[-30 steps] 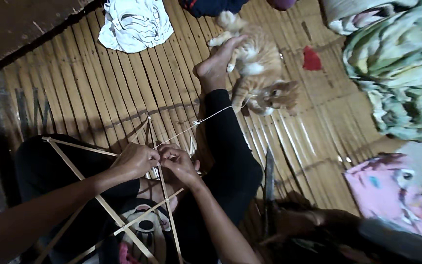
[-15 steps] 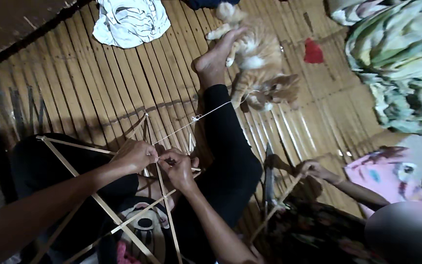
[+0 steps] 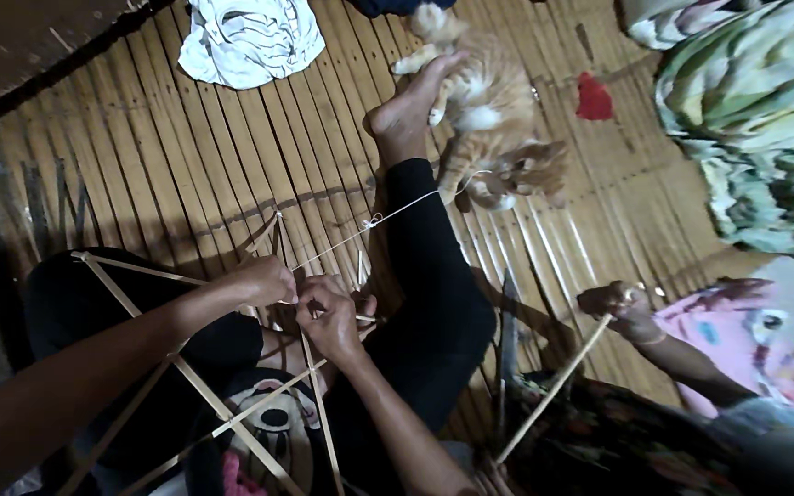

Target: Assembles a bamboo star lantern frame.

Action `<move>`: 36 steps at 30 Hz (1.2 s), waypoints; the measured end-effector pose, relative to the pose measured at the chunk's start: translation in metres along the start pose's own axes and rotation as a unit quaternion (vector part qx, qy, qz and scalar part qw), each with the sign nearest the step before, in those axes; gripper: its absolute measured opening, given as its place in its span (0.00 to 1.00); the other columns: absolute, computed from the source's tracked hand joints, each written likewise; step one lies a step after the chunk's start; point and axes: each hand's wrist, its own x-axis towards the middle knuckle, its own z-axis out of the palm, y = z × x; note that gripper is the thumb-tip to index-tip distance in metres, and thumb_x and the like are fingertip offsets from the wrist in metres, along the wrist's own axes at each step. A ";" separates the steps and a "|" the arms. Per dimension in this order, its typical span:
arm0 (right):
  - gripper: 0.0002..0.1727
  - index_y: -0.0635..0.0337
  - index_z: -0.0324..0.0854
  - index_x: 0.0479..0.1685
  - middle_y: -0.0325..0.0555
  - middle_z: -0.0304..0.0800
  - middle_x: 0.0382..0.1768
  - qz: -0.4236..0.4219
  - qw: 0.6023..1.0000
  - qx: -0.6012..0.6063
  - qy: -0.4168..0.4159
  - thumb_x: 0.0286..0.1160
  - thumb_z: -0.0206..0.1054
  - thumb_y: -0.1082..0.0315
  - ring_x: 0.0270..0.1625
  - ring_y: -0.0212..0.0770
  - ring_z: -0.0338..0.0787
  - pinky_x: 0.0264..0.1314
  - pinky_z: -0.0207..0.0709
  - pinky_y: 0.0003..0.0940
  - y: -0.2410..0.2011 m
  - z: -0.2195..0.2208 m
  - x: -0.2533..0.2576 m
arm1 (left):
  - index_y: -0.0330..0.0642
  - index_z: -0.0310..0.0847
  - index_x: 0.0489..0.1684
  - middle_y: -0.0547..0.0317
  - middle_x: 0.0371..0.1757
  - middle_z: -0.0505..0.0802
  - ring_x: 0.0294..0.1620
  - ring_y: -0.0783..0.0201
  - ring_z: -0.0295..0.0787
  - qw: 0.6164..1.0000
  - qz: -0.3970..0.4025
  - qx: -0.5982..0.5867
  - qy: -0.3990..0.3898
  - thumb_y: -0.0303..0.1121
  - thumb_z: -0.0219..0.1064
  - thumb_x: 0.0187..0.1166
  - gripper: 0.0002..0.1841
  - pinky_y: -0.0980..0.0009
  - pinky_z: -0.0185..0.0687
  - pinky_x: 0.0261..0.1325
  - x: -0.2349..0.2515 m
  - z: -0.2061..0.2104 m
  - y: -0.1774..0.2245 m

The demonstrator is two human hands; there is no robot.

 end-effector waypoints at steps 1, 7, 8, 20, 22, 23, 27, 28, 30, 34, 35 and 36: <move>0.03 0.62 0.88 0.21 0.50 0.95 0.45 -0.019 1.000 -0.013 0.005 0.58 0.72 0.76 0.53 0.47 0.90 0.54 0.84 0.39 0.001 0.001 0.000 | 0.39 0.91 0.41 0.53 0.37 0.90 0.40 0.59 0.82 1.000 -0.002 -0.003 -0.003 0.33 0.70 0.83 0.08 0.54 0.76 0.49 0.002 0.000 0.000; 0.03 0.62 0.87 0.23 0.47 0.92 0.34 -0.040 0.998 -0.041 0.001 0.59 0.72 0.74 0.43 0.45 0.89 0.47 0.82 0.38 0.003 0.000 0.001 | 0.41 0.93 0.39 0.51 0.38 0.93 0.44 0.54 0.87 0.998 0.003 -0.007 0.058 0.35 0.71 0.82 0.08 0.48 0.79 0.52 -0.005 0.008 -0.001; 0.03 0.62 0.86 0.23 0.48 0.91 0.34 -0.027 0.999 -0.028 -0.005 0.59 0.72 0.75 0.43 0.45 0.89 0.47 0.81 0.39 0.003 -0.001 0.002 | 0.44 0.94 0.41 0.52 0.39 0.94 0.45 0.54 0.89 0.997 0.010 0.000 0.081 0.36 0.71 0.82 0.07 0.47 0.80 0.53 -0.011 0.011 0.000; 0.03 0.64 0.82 0.28 0.38 0.80 0.27 0.143 0.979 0.105 -0.097 0.64 0.70 0.74 0.29 0.23 0.75 0.34 0.70 0.20 0.000 -0.013 0.012 | 0.43 0.93 0.46 0.51 0.32 0.93 0.35 0.54 0.88 0.971 0.167 0.098 0.138 0.35 0.64 0.87 0.11 0.51 0.81 0.47 -0.026 0.025 -0.011; 0.03 0.65 0.82 0.29 0.42 0.83 0.31 0.126 0.982 0.095 -0.101 0.64 0.70 0.74 0.34 0.27 0.79 0.38 0.73 0.24 0.001 -0.012 0.011 | 0.45 0.93 0.45 0.56 0.31 0.91 0.32 0.61 0.83 0.979 0.162 0.067 0.104 0.35 0.65 0.86 0.09 0.56 0.79 0.44 -0.020 0.020 -0.016; 0.03 0.66 0.83 0.30 0.46 0.85 0.35 0.114 0.984 0.090 -0.100 0.64 0.70 0.74 0.40 0.32 0.82 0.42 0.76 0.28 0.001 -0.011 0.010 | 0.45 0.93 0.45 0.57 0.31 0.91 0.32 0.62 0.83 0.980 0.163 0.058 0.094 0.35 0.66 0.86 0.08 0.57 0.79 0.44 -0.017 0.019 -0.017; 0.04 0.66 0.82 0.27 0.54 0.88 0.48 0.083 0.990 0.075 -0.088 0.64 0.71 0.74 0.53 0.40 0.87 0.52 0.81 0.33 0.004 -0.008 0.008 | 0.46 0.93 0.45 0.60 0.31 0.91 0.31 0.65 0.81 0.983 0.165 0.042 0.072 0.33 0.67 0.85 0.07 0.59 0.77 0.42 -0.011 0.016 -0.020; 0.04 0.65 0.82 0.27 0.54 0.88 0.49 0.079 0.991 0.072 -0.080 0.63 0.71 0.74 0.54 0.40 0.87 0.52 0.82 0.33 0.005 -0.007 0.008 | 0.46 0.92 0.45 0.61 0.31 0.90 0.30 0.66 0.80 0.984 0.160 0.041 0.069 0.34 0.67 0.85 0.07 0.61 0.77 0.42 -0.011 0.016 -0.020; 0.05 0.65 0.82 0.26 0.54 0.88 0.49 0.070 0.993 0.062 -0.068 0.63 0.71 0.74 0.54 0.41 0.88 0.53 0.82 0.34 0.005 -0.005 0.006 | 0.45 0.92 0.45 0.61 0.30 0.90 0.31 0.66 0.80 0.986 0.150 0.034 0.062 0.33 0.67 0.85 0.07 0.61 0.77 0.42 -0.010 0.015 -0.020; 0.04 0.65 0.84 0.27 0.54 0.89 0.46 0.048 0.997 0.028 -0.052 0.64 0.71 0.73 0.52 0.43 0.88 0.51 0.82 0.36 0.004 -0.004 0.003 | 0.45 0.92 0.45 0.60 0.33 0.91 0.33 0.65 0.82 0.987 0.145 0.031 0.058 0.33 0.66 0.86 0.07 0.59 0.78 0.45 -0.008 0.014 -0.021; 0.04 0.65 0.84 0.28 0.54 0.89 0.46 0.045 0.998 0.017 -0.050 0.64 0.71 0.73 0.52 0.44 0.89 0.52 0.83 0.37 0.003 -0.004 0.003 | 0.44 0.92 0.45 0.60 0.32 0.90 0.33 0.65 0.81 0.987 0.147 0.030 0.058 0.33 0.66 0.86 0.07 0.60 0.77 0.44 -0.009 0.014 -0.020; 0.03 0.65 0.86 0.30 0.55 0.90 0.47 0.045 0.998 0.007 -0.050 0.65 0.71 0.73 0.53 0.46 0.90 0.53 0.84 0.39 0.001 -0.006 0.003 | 0.44 0.92 0.45 0.60 0.31 0.90 0.32 0.65 0.81 0.987 0.145 0.030 0.057 0.33 0.67 0.86 0.07 0.60 0.77 0.44 -0.009 0.013 -0.020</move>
